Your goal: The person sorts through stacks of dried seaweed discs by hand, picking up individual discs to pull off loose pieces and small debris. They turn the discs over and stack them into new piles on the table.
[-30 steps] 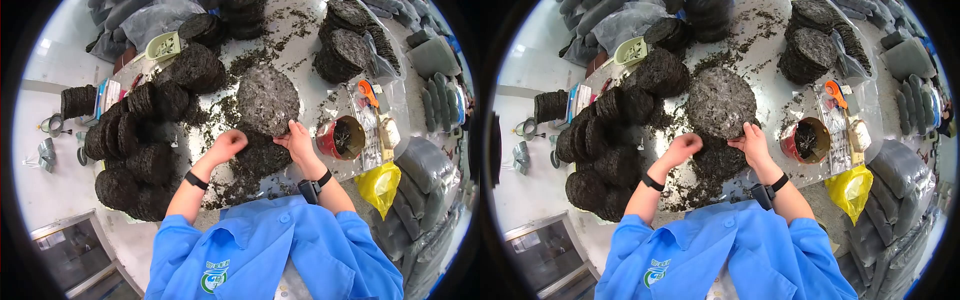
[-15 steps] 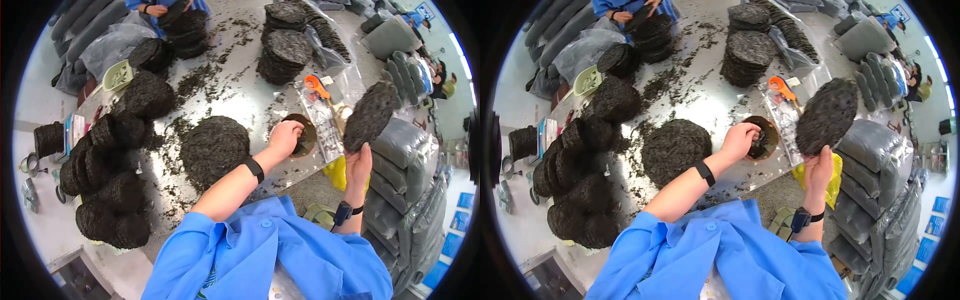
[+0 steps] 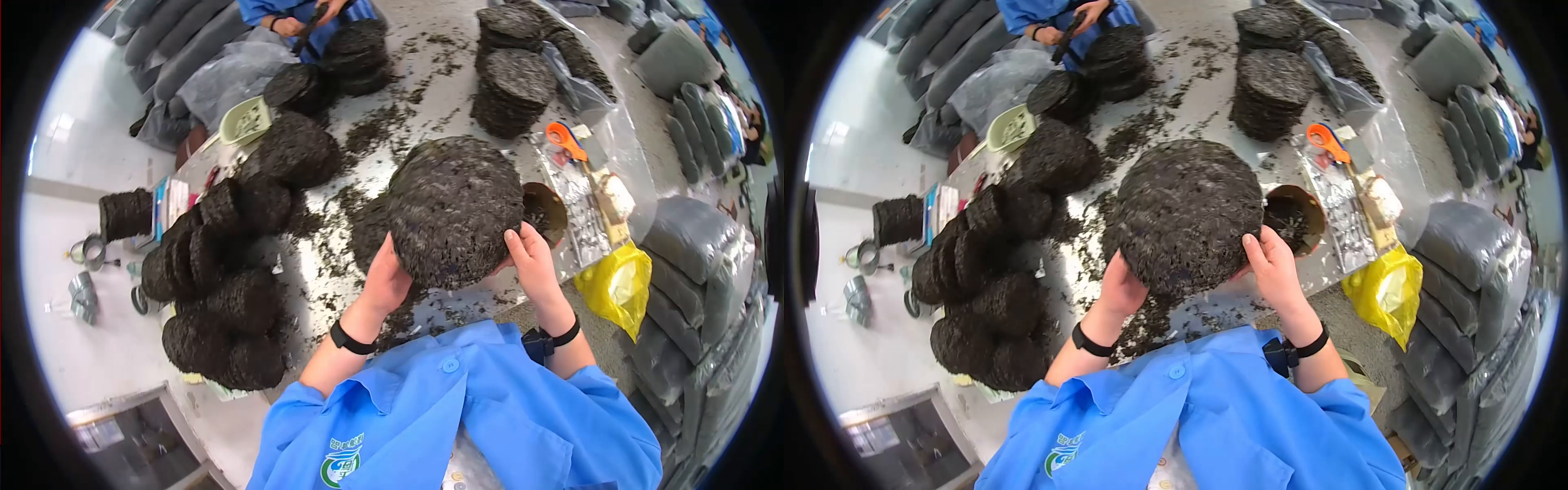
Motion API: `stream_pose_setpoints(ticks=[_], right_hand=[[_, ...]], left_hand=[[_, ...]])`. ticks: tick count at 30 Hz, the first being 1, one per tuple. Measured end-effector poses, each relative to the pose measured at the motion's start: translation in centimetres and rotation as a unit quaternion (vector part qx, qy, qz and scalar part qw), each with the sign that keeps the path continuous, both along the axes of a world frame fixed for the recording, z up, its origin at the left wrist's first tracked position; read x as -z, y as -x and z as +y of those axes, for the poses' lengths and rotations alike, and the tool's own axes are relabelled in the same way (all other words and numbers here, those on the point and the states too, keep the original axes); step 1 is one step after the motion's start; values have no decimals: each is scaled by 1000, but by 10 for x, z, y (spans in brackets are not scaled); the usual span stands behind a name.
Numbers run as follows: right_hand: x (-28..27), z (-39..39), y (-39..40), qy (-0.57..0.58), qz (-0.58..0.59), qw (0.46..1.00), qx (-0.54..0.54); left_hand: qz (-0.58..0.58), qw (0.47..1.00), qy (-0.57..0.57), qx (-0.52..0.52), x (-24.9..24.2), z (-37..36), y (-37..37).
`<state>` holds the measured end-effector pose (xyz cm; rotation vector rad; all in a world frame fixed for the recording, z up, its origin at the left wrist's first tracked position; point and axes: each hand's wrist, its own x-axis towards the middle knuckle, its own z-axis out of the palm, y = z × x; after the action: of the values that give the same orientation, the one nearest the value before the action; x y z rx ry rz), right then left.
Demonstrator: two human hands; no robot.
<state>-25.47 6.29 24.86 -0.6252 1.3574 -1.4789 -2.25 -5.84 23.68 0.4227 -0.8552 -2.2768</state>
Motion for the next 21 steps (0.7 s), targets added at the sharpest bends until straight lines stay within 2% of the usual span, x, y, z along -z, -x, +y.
stream_pose_setpoints(ticks=[1, 2, 3, 4, 5, 6, 7, 8, 9, 10, 11, 12, 13, 14, 15, 16, 17, 18, 19, 21], right_hand=[[-1, -9, -6, -6, 6, 999, -47], [-7, -17, -9, -86, 3, 993, -87], [-16, -24, -19, -81, 6, 992, -96], [-24, -29, -36, -61, 289, 955, -20], [-35, -34, -52, -33, 547, 834, 61], [-55, -36, -66, 35, 544, 839, 0], [-71, -38, -82, 100, 533, 838, -63], [-74, -41, -103, 111, 541, 826, -111], [-75, -43, -119, 120, 547, 814, -154], [-68, -47, -119, 141, 505, 841, -134], [-66, -48, -115, 150, 419, 889, -107], [-64, -49, -109, 164, 407, 889, -131], [-59, -50, -105, 179, 389, 890, -156], [-60, -50, -105, 182, 370, 897, -160], [-55, -44, -111, 126, 350, 923, -95], [-41, -42, -108, 55, 359, 932, 0], [-31, -48, -103, 81, 288, 951, 83], [-8, -50, -95, 73, 140, 982, 108], [-2, -52, -91, 47, -6, 994, 94], [9, -54, -88, 24, -164, 985, 48]], left_hand=[[-4, 1000, 4, -11, 3, 3, -12], [4, 999, -8, -39, 6, 5, -21], [17, 997, -20, -67, 6, 6, -27], [-72, 987, -52, -133, 1, 9, -30], [-67, 987, -51, -140, 0, 9, -36], [-152, 972, 91, -154, 1, 10, -42], [-238, 930, 228, -163, 3, 15, -48], [-184, 963, 122, -152, -12, 27, -47], [-192, 952, 182, -154, -24, 32, -48], [-209, 949, 185, -148, -24, 27, -58], [-225, 945, 189, -146, -25, 19, -70], [-230, 953, 69, -183, -40, 16, -75], [-232, 943, 91, -218, -46, 11, -81], [-291, 926, 79, -227, -34, 10, -99], [-347, 906, 65, -232, -19, 8, -120], [-348, 897, 45, -270, -15, 6, -134], [-346, 886, 23, -309, -13, 6, -145], [-277, 895, -21, -350, -15, 6, -154], [-205, 897, -64, -385, -17, 5, -163], [-209, 893, -140, -374, 9, 11, -201]])
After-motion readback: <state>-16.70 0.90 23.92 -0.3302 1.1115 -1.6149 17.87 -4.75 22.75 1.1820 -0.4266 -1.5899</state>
